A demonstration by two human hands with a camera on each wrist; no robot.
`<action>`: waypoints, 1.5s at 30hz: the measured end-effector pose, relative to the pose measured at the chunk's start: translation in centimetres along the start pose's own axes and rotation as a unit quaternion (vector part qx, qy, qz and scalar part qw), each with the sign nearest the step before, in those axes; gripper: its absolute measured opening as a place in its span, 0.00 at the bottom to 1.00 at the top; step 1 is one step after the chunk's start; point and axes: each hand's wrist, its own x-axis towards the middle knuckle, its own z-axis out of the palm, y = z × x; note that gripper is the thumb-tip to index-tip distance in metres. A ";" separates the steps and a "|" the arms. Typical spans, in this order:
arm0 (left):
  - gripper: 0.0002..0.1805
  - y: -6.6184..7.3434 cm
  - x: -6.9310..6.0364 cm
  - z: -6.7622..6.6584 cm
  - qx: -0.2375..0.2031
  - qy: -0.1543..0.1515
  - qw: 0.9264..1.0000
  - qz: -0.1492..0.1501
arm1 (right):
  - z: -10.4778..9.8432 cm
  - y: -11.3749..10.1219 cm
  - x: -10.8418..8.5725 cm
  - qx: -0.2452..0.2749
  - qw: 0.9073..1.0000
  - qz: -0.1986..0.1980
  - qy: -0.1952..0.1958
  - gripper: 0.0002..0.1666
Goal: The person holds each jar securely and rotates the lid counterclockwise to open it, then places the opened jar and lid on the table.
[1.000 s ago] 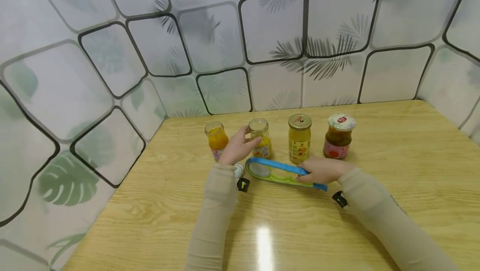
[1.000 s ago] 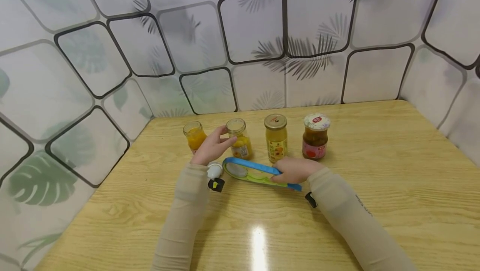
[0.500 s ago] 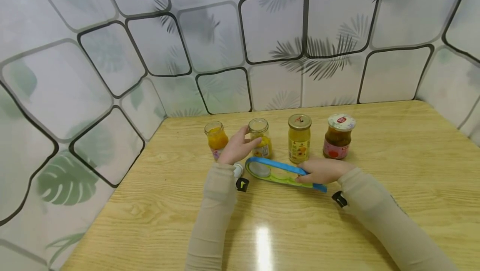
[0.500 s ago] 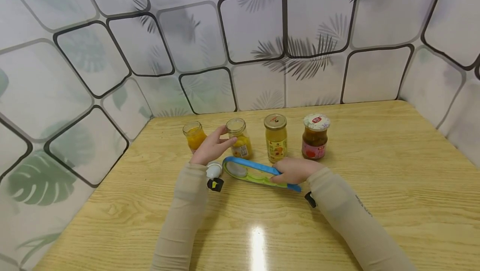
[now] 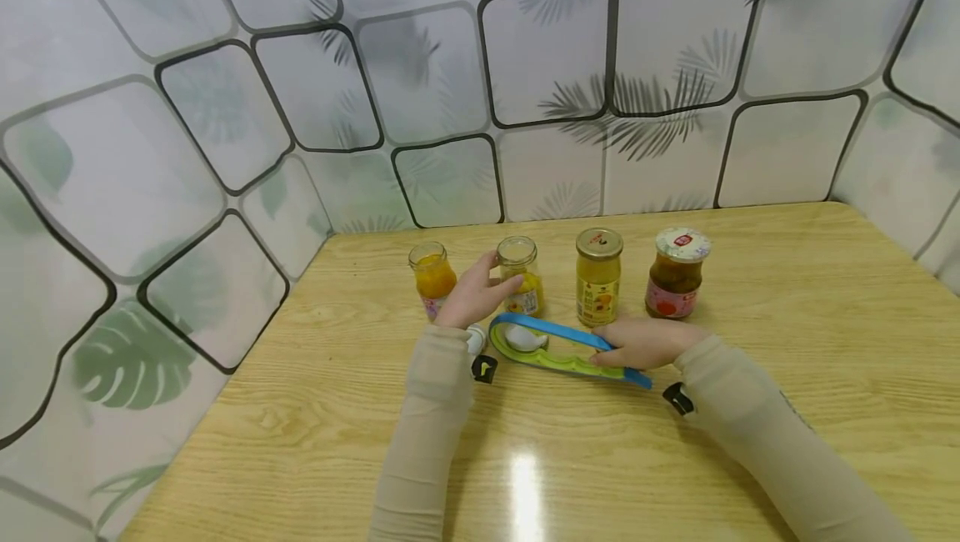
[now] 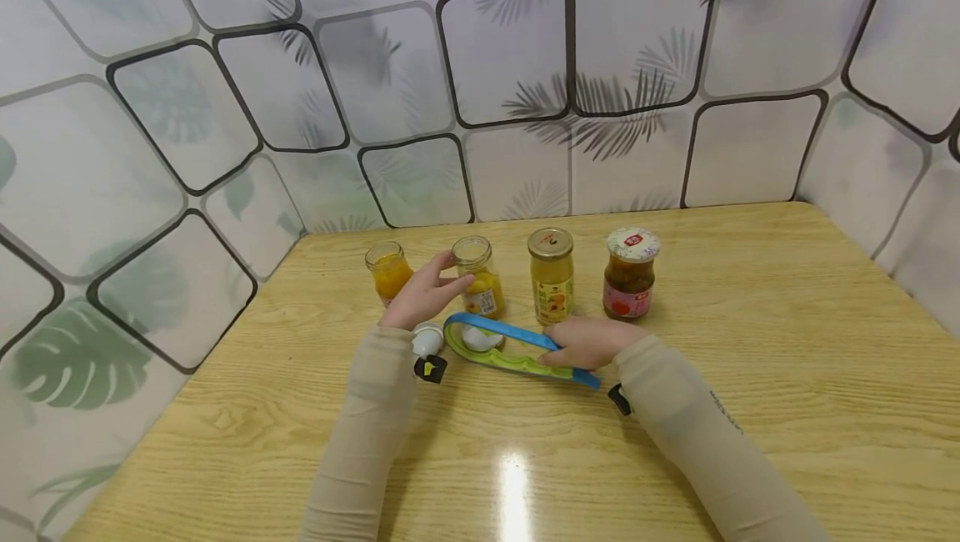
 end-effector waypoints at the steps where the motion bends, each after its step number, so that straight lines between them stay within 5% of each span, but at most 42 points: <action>1: 0.38 0.0 0.0 0.0 0.001 0.000 1.000 0.000 | 0.0 0.0 0.0 -0.001 1.000 0.000 0.001 0.23; 23: 0.39 0.1 0.3 0.3 0.003 -0.008 1.000 0.004 | -0.6 0.1 -1.2 -0.025 0.999 -0.011 0.020 0.12; 35: 0.34 0.1 0.4 0.3 0.008 0.009 1.000 0.015 | -4.0 0.8 -5.7 0.008 0.992 -0.043 0.122 0.08; 45: 0.25 0.0 0.1 0.0 0.053 0.046 0.996 -0.052 | -5.5 0.9 -8.2 0.024 0.977 0.018 0.211 0.10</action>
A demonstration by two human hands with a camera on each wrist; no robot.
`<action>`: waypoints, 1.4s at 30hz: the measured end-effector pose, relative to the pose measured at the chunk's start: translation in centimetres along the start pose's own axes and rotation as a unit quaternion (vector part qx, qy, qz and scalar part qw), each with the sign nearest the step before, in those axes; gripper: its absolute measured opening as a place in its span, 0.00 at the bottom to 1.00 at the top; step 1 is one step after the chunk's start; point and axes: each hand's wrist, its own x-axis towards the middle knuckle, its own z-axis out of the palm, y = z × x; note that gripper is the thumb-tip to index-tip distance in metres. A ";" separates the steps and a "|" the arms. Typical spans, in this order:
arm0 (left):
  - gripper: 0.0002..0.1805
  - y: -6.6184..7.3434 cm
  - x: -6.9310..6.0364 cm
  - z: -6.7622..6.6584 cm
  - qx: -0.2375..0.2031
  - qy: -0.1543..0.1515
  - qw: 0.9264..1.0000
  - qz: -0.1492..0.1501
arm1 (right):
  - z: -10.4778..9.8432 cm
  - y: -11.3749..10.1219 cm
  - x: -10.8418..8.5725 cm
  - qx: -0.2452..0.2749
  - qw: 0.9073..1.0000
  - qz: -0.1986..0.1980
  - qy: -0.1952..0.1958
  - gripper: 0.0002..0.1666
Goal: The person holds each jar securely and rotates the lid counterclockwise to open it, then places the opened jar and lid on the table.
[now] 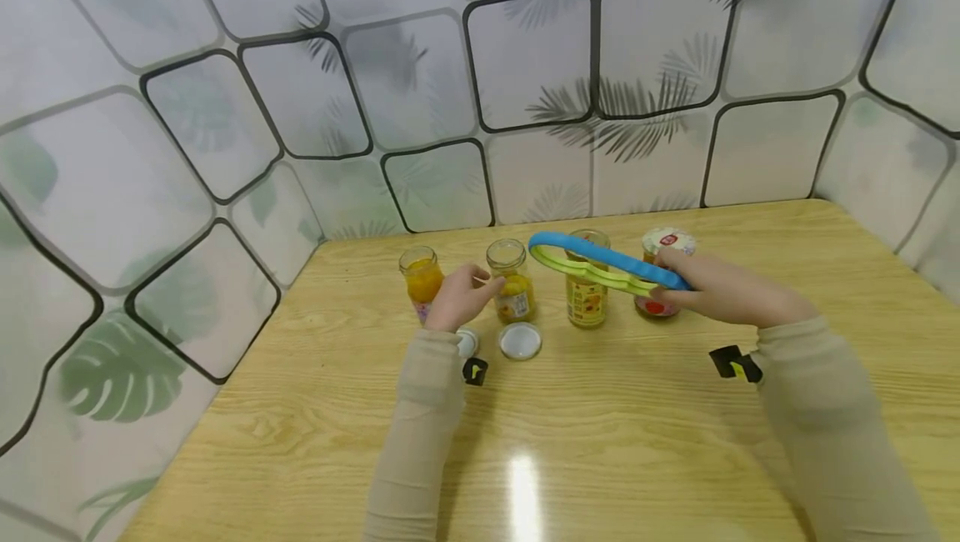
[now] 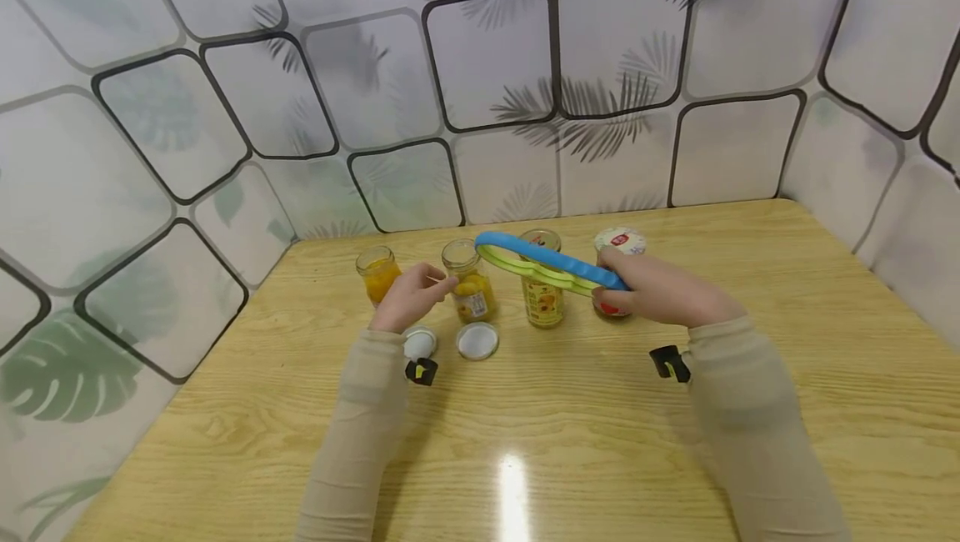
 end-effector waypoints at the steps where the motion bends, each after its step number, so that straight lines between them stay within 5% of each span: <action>1: 0.23 0.0 0.0 0.0 0.000 -0.003 1.000 0.004 | -0.1 0.0 -0.1 -0.004 1.000 0.001 0.010 0.11; 10: 0.19 0.6 0.1 0.9 0.000 -0.054 0.988 0.142 | -0.7 0.4 -0.6 -0.017 0.998 -0.004 0.057 0.22; 18: 0.18 1.3 0.2 2.2 -0.008 -0.038 0.977 0.208 | -1.1 0.8 -0.8 -0.040 0.997 0.005 0.065 0.14; 26: 0.21 1.9 0.3 3.8 -0.024 -0.036 0.979 0.197 | -1.4 1.2 -0.9 -0.069 0.994 -0.012 0.087 0.11; 32: 0.24 2.7 0.6 5.1 -0.029 -0.024 0.980 0.195 | -1.8 1.2 -1.3 -0.098 0.989 -0.016 0.110 0.21; 42: 0.30 4.1 2.0 7.3 -0.052 0.011 0.983 0.178 | -1.9 1.1 -1.6 -0.084 0.989 -0.004 0.122 0.17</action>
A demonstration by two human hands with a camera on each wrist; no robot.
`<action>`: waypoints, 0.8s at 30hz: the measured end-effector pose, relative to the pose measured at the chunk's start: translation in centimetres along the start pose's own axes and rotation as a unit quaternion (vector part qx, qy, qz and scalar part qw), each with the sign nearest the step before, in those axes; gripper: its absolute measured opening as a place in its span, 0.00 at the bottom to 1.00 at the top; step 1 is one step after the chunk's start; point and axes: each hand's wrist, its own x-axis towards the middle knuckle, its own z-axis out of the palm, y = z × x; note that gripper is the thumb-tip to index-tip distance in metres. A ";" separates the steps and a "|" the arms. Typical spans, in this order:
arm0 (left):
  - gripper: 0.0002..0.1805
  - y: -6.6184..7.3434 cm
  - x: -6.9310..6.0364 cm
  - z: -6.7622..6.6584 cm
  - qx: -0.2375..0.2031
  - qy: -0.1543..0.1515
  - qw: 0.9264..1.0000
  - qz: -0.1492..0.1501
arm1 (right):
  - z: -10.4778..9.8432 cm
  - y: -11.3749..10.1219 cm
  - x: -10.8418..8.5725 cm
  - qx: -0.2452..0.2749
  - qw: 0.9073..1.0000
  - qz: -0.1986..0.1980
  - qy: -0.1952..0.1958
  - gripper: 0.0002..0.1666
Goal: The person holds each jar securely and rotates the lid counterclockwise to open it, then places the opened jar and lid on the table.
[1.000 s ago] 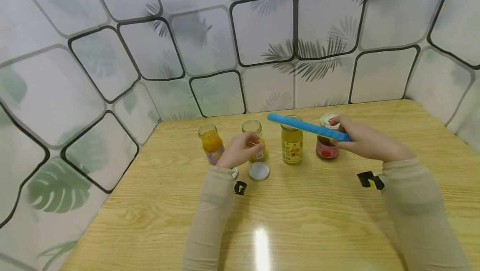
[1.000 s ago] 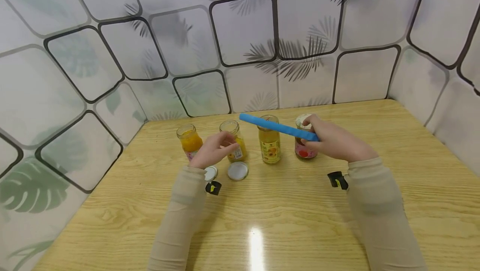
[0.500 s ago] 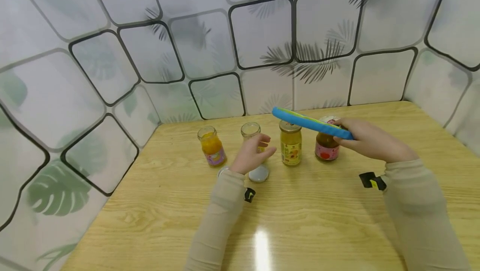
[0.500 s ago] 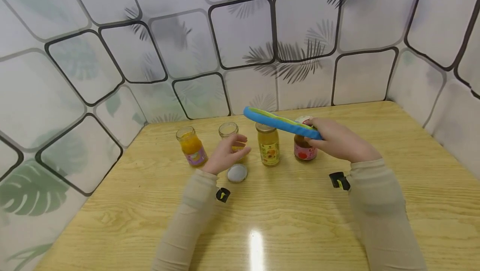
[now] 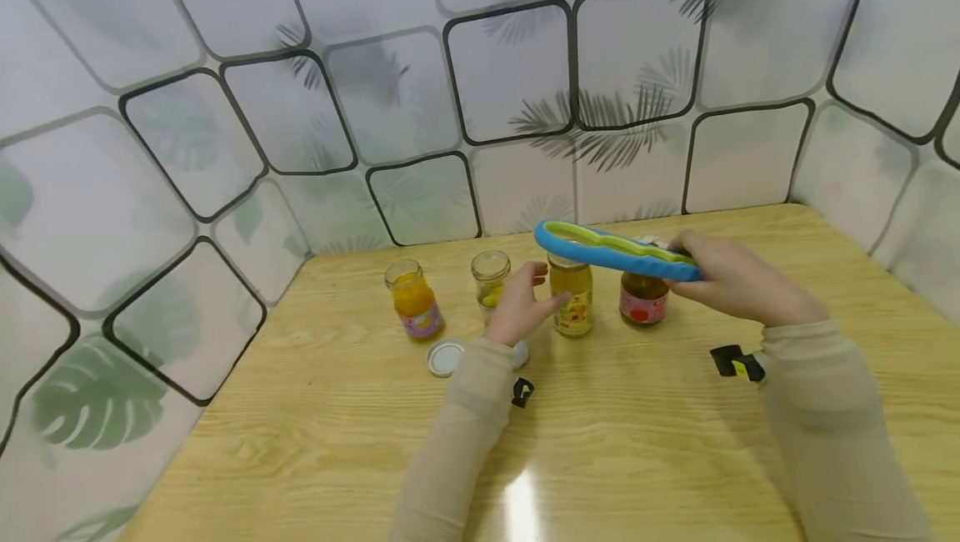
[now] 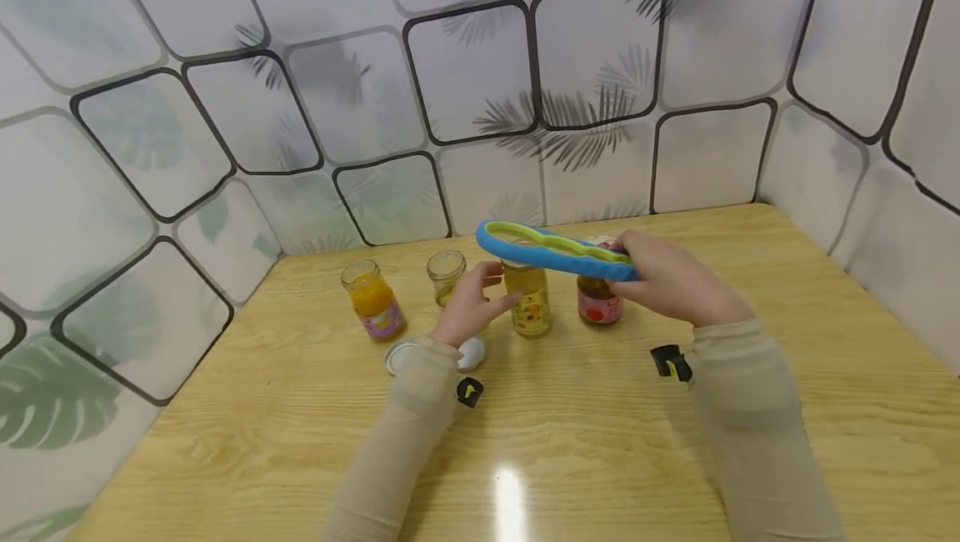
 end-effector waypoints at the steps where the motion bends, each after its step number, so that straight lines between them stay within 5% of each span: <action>1: 0.30 0.1 0.2 0.2 -0.004 0.002 1.000 -0.001 | 0.0 0.0 0.0 0.003 1.000 -0.001 0.001 0.17; 14: 0.33 0.2 1.2 1.8 -0.066 0.011 0.997 -0.040 | 0.4 -0.2 0.3 0.004 1.000 -0.006 0.010 0.19; 24: 0.31 0.0 0.5 1.3 -0.061 -0.014 0.998 0.021 | 0.9 -0.8 0.5 -0.026 0.999 -0.020 0.013 0.21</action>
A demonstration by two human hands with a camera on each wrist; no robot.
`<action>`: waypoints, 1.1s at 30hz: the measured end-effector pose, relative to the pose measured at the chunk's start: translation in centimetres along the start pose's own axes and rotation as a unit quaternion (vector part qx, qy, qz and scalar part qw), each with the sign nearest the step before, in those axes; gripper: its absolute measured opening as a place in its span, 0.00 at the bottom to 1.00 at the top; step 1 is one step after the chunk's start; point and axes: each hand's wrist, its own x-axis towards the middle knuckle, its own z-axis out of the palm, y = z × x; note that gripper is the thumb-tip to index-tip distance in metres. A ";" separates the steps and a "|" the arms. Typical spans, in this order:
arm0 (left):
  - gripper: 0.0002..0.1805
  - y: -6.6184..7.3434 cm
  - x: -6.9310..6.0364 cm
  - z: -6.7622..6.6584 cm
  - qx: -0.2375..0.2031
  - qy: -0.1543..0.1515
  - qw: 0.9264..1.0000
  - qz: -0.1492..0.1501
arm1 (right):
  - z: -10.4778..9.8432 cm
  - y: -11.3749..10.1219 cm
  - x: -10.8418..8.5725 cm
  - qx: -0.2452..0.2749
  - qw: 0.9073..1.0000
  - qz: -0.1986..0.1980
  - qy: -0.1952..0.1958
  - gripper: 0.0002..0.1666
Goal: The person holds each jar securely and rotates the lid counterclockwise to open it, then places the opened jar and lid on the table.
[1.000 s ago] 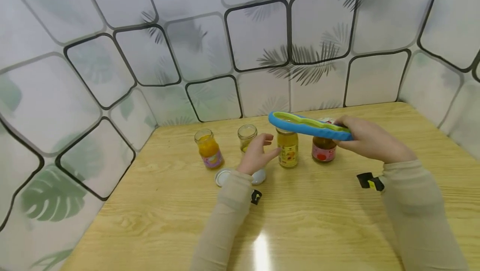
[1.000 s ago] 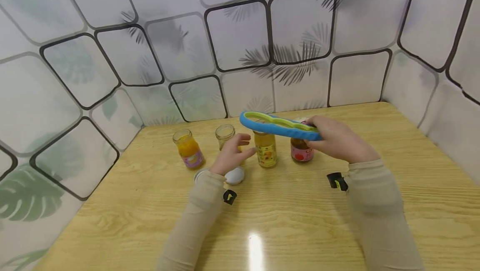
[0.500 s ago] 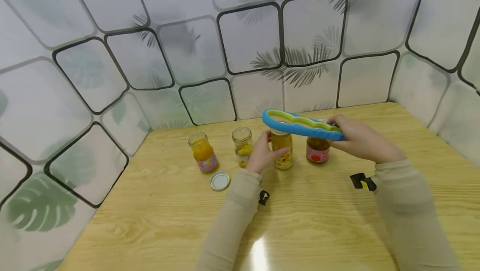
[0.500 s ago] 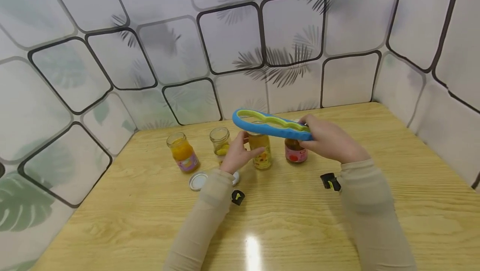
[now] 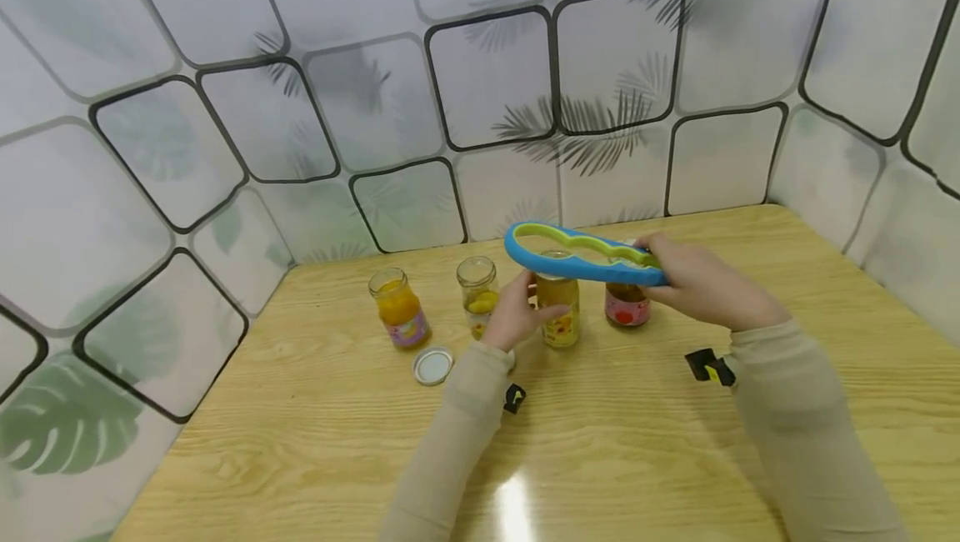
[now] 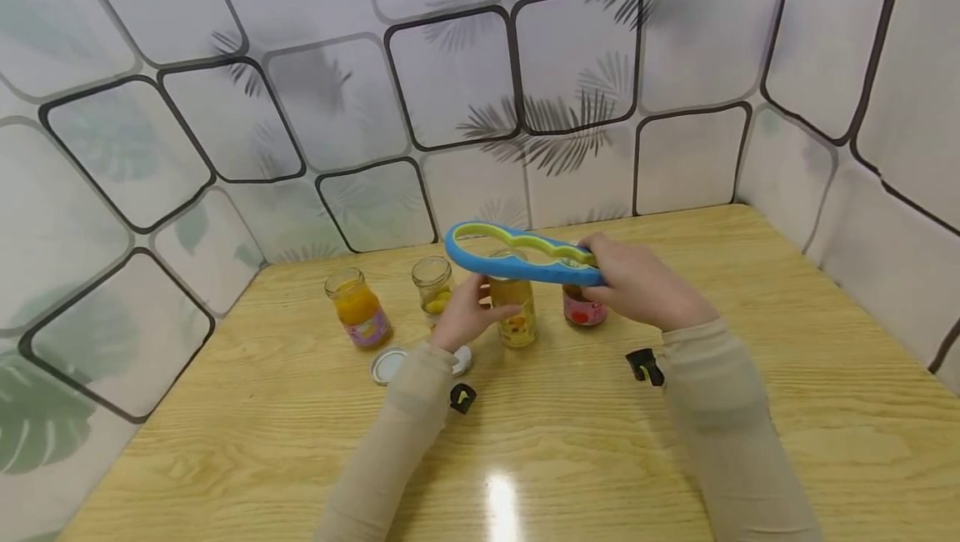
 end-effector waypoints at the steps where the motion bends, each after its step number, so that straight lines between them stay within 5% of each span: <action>1: 0.31 0.0 -0.3 -0.1 0.004 -0.006 1.000 0.006 | 0.1 -0.1 0.1 -0.008 1.000 -0.007 0.004 0.21; 6: 0.29 -0.2 -1.7 -0.8 -0.002 -0.035 0.999 0.029 | 0.9 -1.0 0.4 -0.031 0.999 -0.042 0.017 0.17; 14: 0.29 0.4 -3.5 -1.8 -0.015 -0.061 0.996 0.060 | 2.0 -2.4 1.0 -0.070 0.996 -0.052 0.010 0.25; 18: 0.26 1.6 -4.4 -2.6 -0.010 -0.082 0.995 0.059 | 2.6 -3.1 1.2 -0.083 0.994 -0.066 0.014 0.23; 24: 0.28 3.1 -4.9 -3.2 -0.009 -0.102 0.989 0.108 | 3.1 -3.7 1.2 -0.098 0.991 -0.086 0.023 0.25; 28: 0.30 1.6 -4.3 -2.6 0.025 -0.099 0.989 0.103 | 3.4 -3.8 1.3 -0.106 0.990 -0.094 0.024 0.26; 33: 0.31 1.1 -4.2 -2.2 -0.008 -0.120 0.990 0.074 | 3.6 -3.9 1.2 -0.110 0.990 -0.086 0.019 0.27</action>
